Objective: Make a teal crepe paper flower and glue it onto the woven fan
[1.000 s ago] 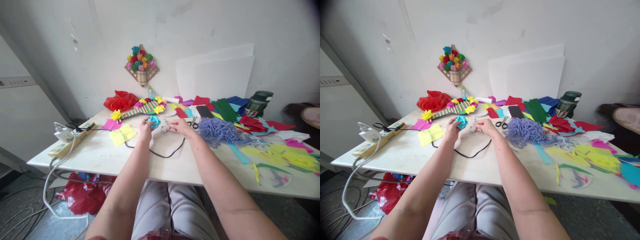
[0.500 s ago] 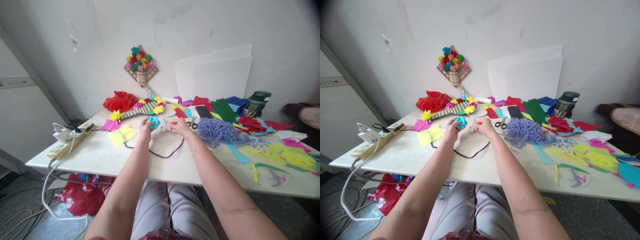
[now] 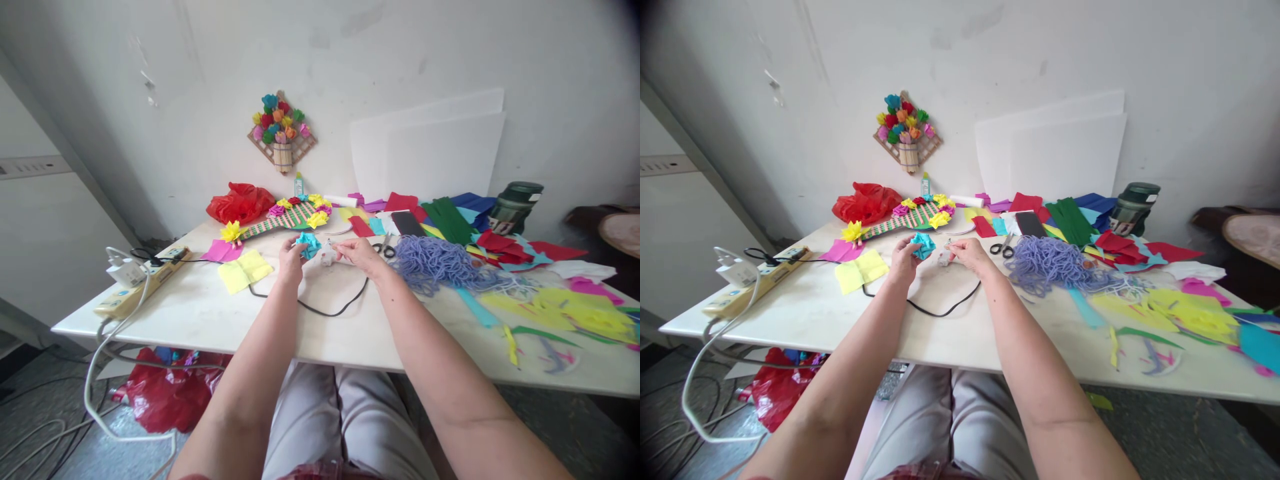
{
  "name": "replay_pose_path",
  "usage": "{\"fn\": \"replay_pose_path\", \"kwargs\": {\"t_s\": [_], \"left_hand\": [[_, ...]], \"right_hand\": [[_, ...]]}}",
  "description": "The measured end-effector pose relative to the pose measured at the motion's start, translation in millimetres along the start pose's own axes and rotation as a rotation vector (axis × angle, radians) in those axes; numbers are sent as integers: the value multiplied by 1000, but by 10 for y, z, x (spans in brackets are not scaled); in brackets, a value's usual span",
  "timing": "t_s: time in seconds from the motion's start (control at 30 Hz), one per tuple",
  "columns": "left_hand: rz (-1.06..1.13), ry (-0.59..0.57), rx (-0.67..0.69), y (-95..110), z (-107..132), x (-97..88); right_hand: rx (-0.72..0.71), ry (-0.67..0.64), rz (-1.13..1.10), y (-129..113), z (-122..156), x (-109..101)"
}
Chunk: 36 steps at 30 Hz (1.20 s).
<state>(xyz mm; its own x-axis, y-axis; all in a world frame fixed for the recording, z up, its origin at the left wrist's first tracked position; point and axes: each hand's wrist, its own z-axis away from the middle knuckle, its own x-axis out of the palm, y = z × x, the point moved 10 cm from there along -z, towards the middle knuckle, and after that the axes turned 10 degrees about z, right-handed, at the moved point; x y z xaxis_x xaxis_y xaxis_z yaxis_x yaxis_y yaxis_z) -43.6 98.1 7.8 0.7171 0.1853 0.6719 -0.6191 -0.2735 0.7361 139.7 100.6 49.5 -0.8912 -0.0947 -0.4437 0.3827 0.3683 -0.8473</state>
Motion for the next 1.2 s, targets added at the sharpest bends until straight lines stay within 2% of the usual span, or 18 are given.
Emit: {"fn": "replay_pose_path", "kwargs": {"t_s": [0.4,0.63,0.77,0.93,1.2], "left_hand": [[-4,-18,9,2,-4,6],[-3,-16,8,6,-5,6],[-3,-14,9,5,-5,8],[-1,-15,8,3,-4,10],[-4,-22,18,4,-8,14]], "right_hand": [[19,-13,-59,37,-14,30],[140,-46,-219,93,24,63],[198,-40,-194,161,36,36],[151,1,-179,135,1,-11],[142,-5,-127,142,-23,32]]}}
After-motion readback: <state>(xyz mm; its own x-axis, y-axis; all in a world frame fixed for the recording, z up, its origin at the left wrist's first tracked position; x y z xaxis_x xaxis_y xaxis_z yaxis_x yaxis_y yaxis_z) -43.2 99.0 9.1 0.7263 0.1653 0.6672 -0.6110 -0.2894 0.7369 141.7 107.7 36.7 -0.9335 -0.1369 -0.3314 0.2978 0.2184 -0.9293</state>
